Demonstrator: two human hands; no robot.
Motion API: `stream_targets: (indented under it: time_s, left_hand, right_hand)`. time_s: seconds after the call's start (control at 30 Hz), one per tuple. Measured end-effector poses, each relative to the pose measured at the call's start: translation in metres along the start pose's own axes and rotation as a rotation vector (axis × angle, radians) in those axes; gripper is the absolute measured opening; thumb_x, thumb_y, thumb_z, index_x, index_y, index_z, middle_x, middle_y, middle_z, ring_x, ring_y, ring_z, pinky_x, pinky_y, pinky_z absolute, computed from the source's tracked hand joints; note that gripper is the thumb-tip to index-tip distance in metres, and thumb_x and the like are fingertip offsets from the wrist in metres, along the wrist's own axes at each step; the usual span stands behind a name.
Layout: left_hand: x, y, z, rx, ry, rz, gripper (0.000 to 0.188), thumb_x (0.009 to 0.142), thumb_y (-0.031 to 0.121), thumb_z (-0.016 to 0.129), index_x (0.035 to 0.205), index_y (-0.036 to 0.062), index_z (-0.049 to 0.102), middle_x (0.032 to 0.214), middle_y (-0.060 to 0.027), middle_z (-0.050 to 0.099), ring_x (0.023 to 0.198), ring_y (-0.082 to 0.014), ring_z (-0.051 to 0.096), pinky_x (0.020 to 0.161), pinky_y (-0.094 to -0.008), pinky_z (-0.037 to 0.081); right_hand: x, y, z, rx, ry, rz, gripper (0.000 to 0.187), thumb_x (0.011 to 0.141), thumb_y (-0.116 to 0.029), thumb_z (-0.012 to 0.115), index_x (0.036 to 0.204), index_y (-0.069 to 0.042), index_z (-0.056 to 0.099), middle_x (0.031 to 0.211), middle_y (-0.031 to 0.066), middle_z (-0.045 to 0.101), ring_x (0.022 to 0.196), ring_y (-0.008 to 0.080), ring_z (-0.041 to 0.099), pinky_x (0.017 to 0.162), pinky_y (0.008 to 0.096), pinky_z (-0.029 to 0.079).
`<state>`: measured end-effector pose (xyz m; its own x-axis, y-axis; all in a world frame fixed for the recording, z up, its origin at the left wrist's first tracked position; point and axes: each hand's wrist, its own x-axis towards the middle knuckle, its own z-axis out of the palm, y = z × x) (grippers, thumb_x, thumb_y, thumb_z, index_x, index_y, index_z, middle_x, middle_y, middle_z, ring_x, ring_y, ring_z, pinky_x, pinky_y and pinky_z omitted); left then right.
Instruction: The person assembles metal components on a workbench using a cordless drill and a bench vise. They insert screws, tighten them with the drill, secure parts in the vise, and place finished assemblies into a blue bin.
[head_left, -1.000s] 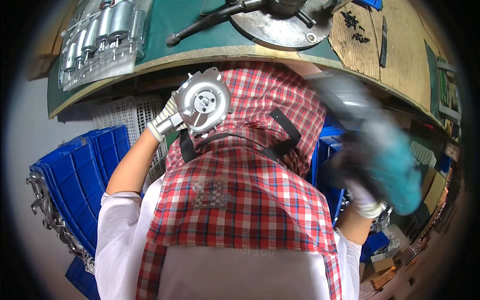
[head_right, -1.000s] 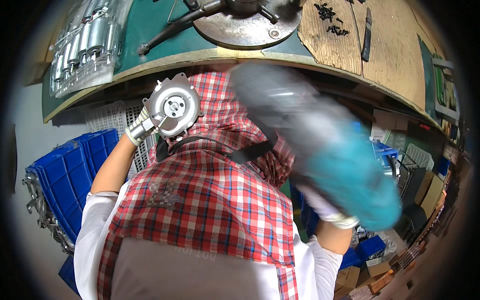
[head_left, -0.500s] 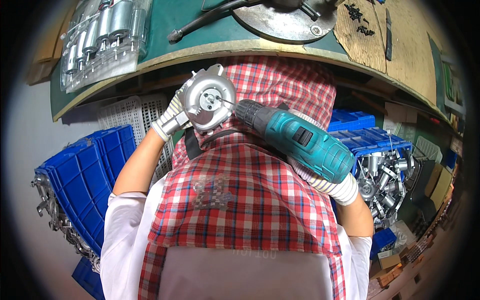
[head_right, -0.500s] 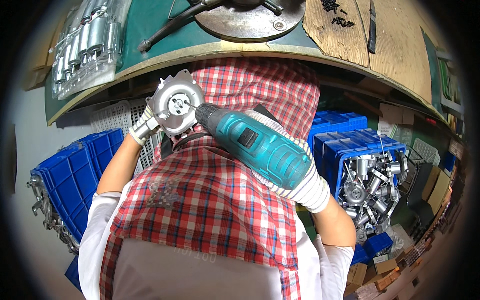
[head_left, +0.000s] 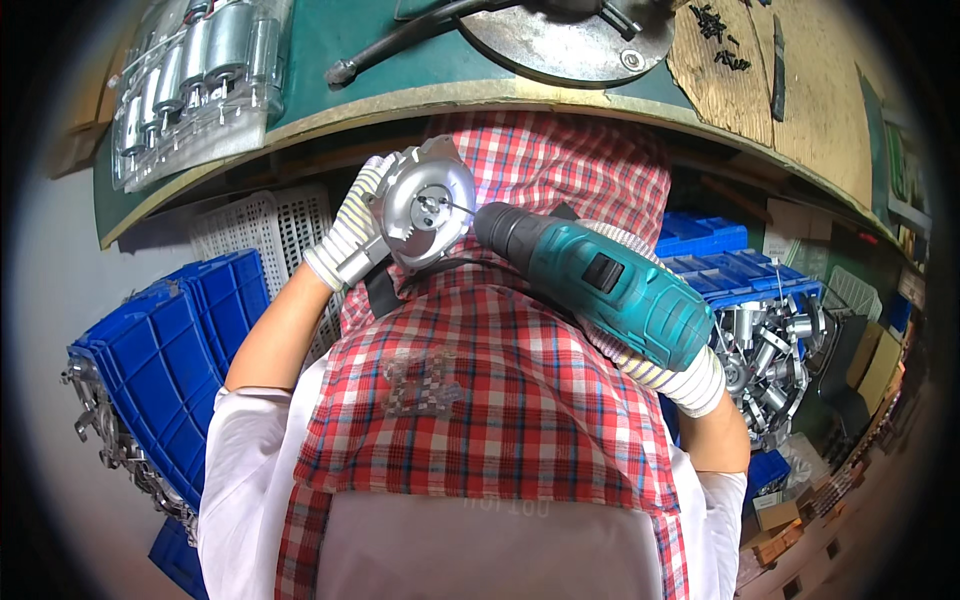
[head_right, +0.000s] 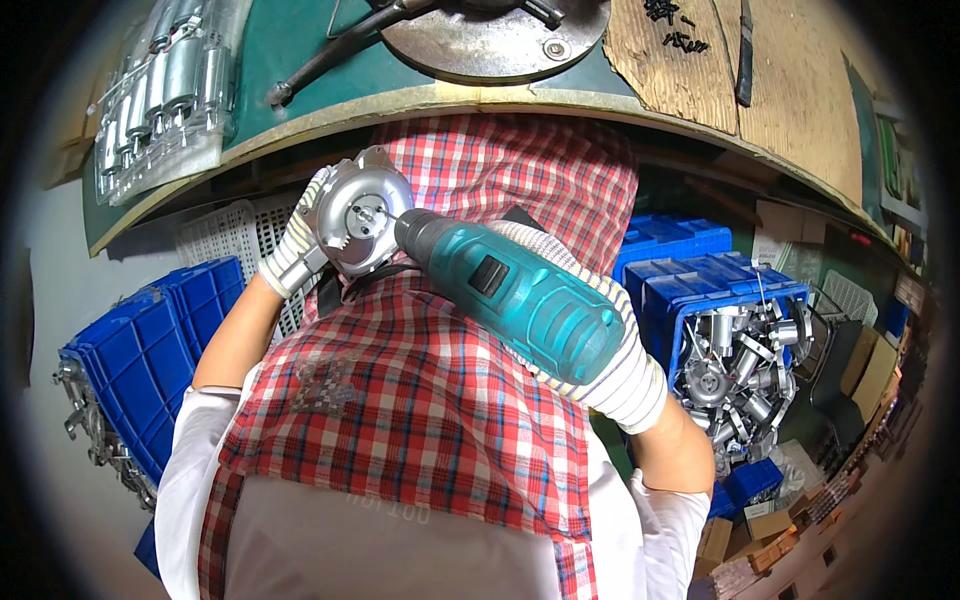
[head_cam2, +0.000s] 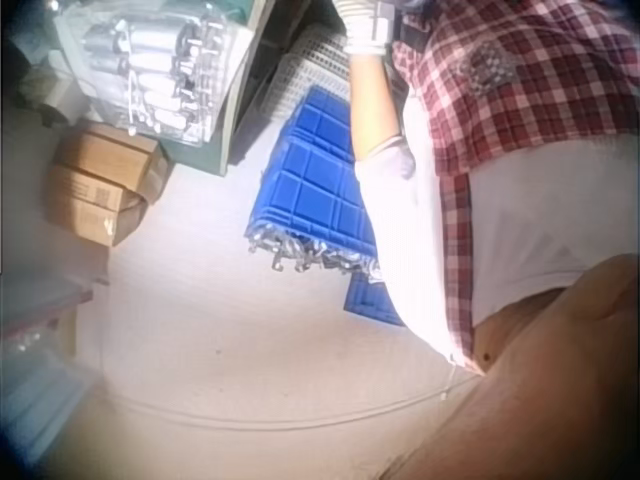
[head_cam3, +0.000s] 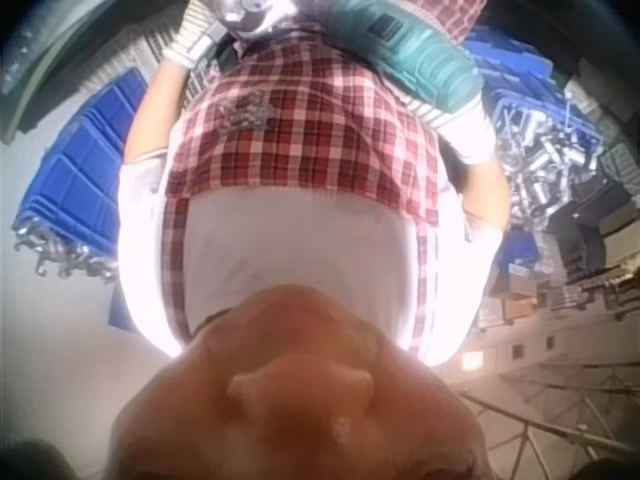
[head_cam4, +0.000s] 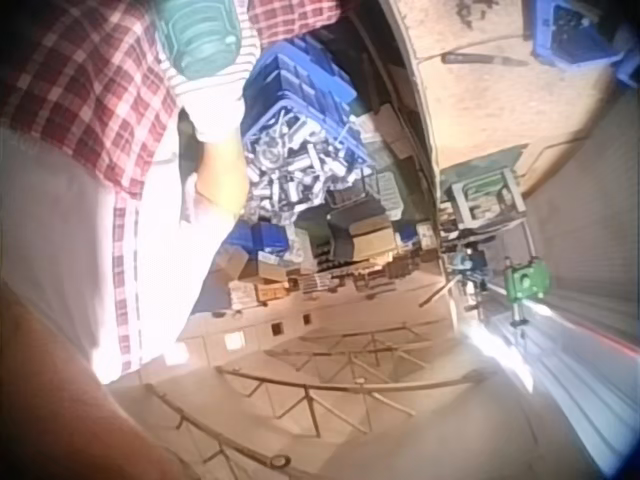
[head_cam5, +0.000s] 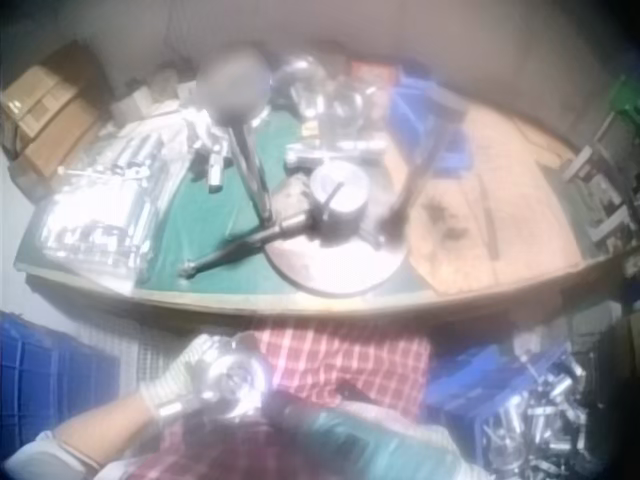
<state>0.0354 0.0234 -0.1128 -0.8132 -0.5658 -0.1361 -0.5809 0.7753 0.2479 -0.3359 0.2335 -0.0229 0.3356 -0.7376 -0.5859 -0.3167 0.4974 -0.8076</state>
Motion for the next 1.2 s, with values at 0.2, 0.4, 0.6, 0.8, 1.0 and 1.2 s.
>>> stream_targets:
  time_s: [0.2,0.4,0.6,0.8,1.0,1.2]
  left_hand:
    - [-0.005,-0.01,0.011,0.196,0.049,0.085,0.056,0.096,0.031,0.055,0.144,0.0028,0.046,0.145,-0.0137,0.05,0.136,-0.0288,0.043,0.119,-0.041,0.028]
    - [-0.001,-0.011,0.005,0.007,0.1,0.107,0.055,0.095,0.03,0.059,0.14,0.0022,0.048,0.141,-0.0139,0.052,0.133,-0.0294,0.045,0.118,-0.0402,0.029]
    - [0.001,0.0,0.002,-0.505,0.215,0.045,0.039,0.1,0.03,0.056,0.129,0.0045,0.056,0.131,-0.0104,0.059,0.121,-0.0212,0.055,0.109,-0.0352,0.041]
    - [0.001,-0.01,0.031,-0.956,0.242,-0.031,0.041,0.108,0.035,0.043,0.136,0.0073,0.055,0.129,-0.0086,0.063,0.119,-0.0175,0.059,0.107,-0.0337,0.046]
    - [0.005,-0.022,0.012,-0.072,-0.059,0.062,0.042,0.106,0.024,0.045,0.142,0.0026,0.049,0.143,-0.0099,0.053,0.137,-0.0219,0.044,0.119,-0.0351,0.029]
    - [0.012,-0.001,-0.02,-0.453,-0.036,0.016,0.038,0.107,0.024,0.043,0.138,0.0046,0.052,0.143,-0.0104,0.053,0.134,-0.0178,0.046,0.116,-0.0327,0.033]
  right_hand:
    - [0.007,-0.021,-0.002,-0.265,0.064,-0.205,0.041,0.096,-0.021,0.064,0.137,-0.022,0.062,0.134,0.0055,0.063,0.12,0.0205,0.061,0.109,0.0365,0.045]
    - [0.011,-0.05,0.012,-0.357,0.295,-0.423,0.05,0.091,-0.018,0.071,0.139,-0.014,0.059,0.135,0.0097,0.063,0.12,0.0245,0.063,0.102,0.0383,0.049]
    - [0.01,-0.103,0.011,-0.419,0.313,-0.286,0.056,0.087,-0.02,0.074,0.139,-0.01,0.058,0.121,0.0127,0.07,0.107,0.0284,0.069,0.09,0.0356,0.054]
    - [0.012,-0.132,0.002,-0.581,0.286,-0.21,0.057,0.084,-0.02,0.075,0.138,-0.011,0.059,0.097,0.0128,0.076,0.083,0.0291,0.074,0.076,0.0358,0.056]
    - [0.0,-0.122,0.0,0.018,0.416,-0.183,0.054,0.084,-0.015,0.076,0.135,-0.005,0.061,0.117,0.0127,0.073,0.099,0.0244,0.073,0.089,0.0328,0.056]
    - [0.01,-0.072,-0.004,-0.358,0.208,-0.455,0.043,0.097,-0.012,0.063,0.14,-0.016,0.057,0.134,0.0066,0.064,0.119,0.0217,0.064,0.103,0.0368,0.05]
